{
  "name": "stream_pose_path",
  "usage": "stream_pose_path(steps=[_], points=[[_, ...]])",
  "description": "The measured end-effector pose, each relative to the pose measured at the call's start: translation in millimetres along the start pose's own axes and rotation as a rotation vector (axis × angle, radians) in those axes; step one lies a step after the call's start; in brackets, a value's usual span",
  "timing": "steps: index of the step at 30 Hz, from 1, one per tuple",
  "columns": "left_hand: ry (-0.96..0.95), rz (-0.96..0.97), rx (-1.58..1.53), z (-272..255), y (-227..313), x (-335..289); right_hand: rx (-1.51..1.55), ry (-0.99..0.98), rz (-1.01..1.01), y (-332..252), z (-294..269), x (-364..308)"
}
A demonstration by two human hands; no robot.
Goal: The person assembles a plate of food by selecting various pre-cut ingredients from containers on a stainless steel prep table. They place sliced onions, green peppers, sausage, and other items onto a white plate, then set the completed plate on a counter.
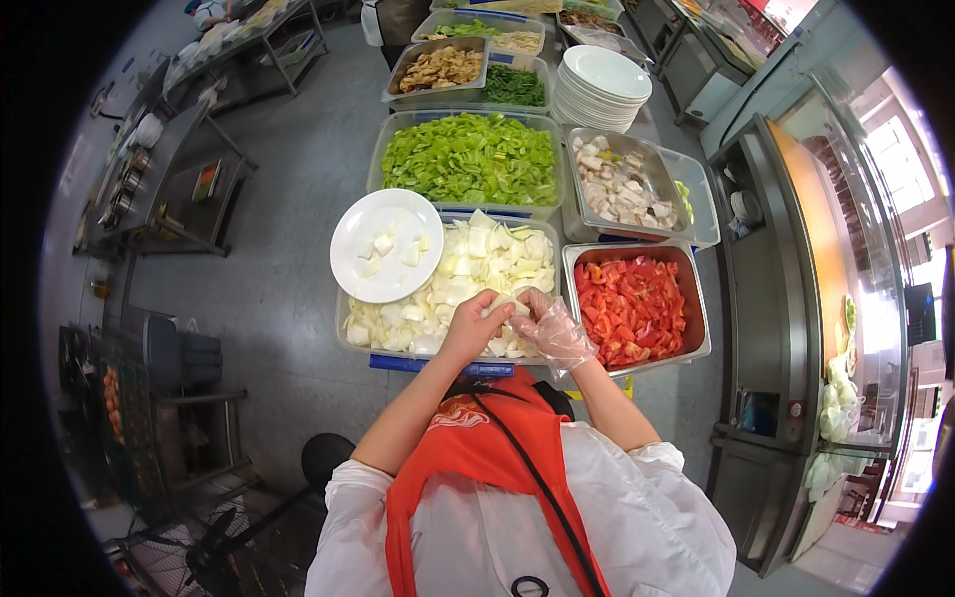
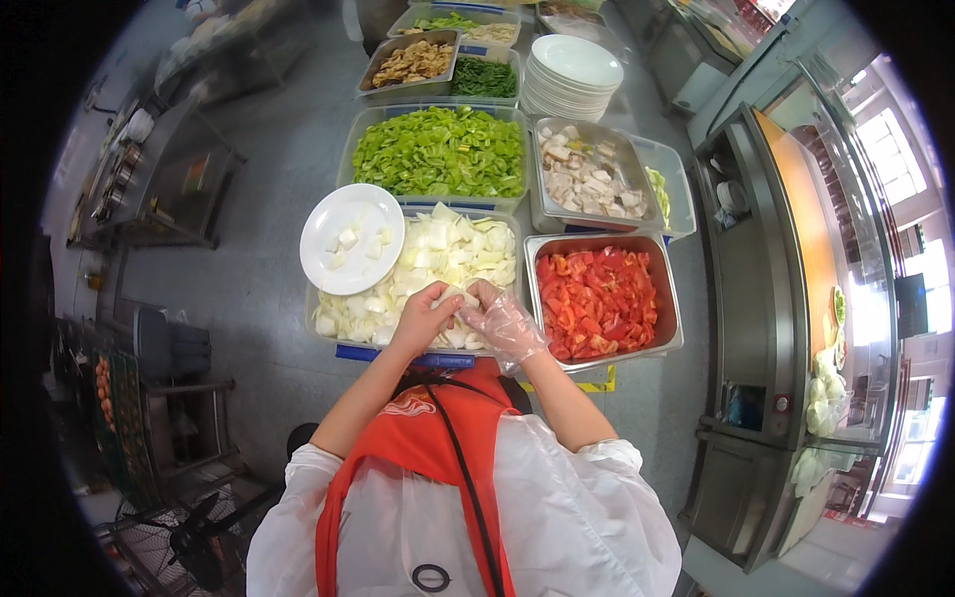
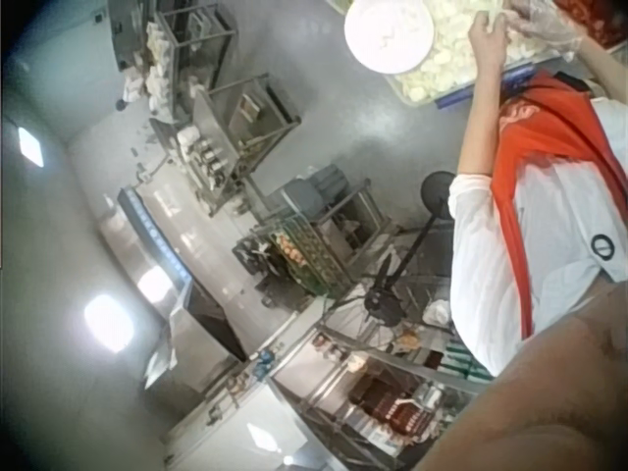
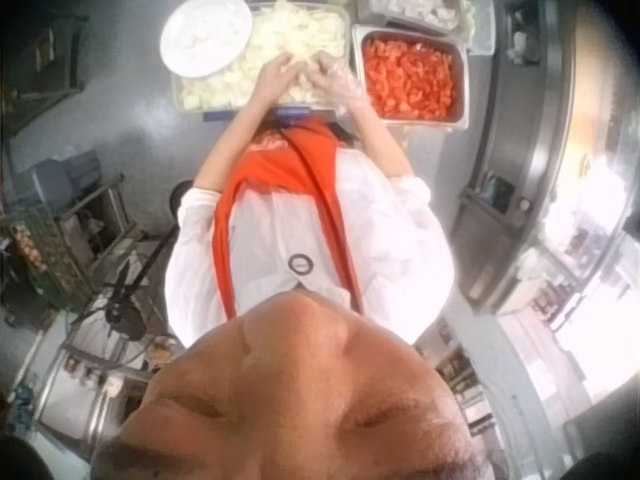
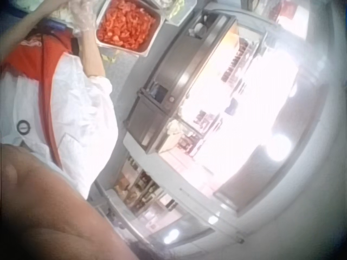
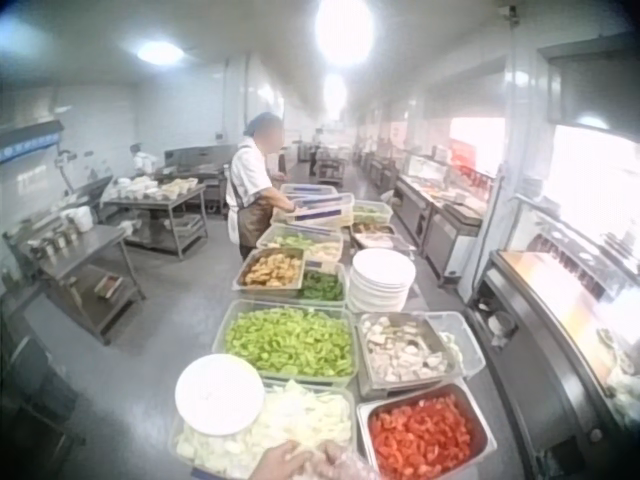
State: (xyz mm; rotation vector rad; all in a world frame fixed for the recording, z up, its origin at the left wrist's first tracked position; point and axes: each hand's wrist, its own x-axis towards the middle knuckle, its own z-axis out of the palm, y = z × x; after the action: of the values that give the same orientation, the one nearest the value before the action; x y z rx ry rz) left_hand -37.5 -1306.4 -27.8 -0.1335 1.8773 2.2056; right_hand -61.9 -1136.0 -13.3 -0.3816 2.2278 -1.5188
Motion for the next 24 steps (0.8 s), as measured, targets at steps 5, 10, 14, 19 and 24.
stream_pose_path(steps=[5, 10, 14, 19, 24], points=[[-0.164, -0.147, -0.227, -12, 5, -4, 0.125, -0.095, -0.024, -23, -2, -14], [-0.257, -0.227, -0.498, -17, 5, -4, 0.240, -0.213, -0.045, -36, -9, -17], [-0.328, -0.294, -0.878, -12, -3, -4, 0.257, -0.240, -0.144, -31, -10, -14], [-0.226, -0.298, -0.808, -13, -9, 4, 0.011, -0.195, -0.269, -35, -23, -6], [0.002, -0.139, -0.255, -9, 20, 16, -0.292, -0.097, -0.246, -37, -26, 5]])
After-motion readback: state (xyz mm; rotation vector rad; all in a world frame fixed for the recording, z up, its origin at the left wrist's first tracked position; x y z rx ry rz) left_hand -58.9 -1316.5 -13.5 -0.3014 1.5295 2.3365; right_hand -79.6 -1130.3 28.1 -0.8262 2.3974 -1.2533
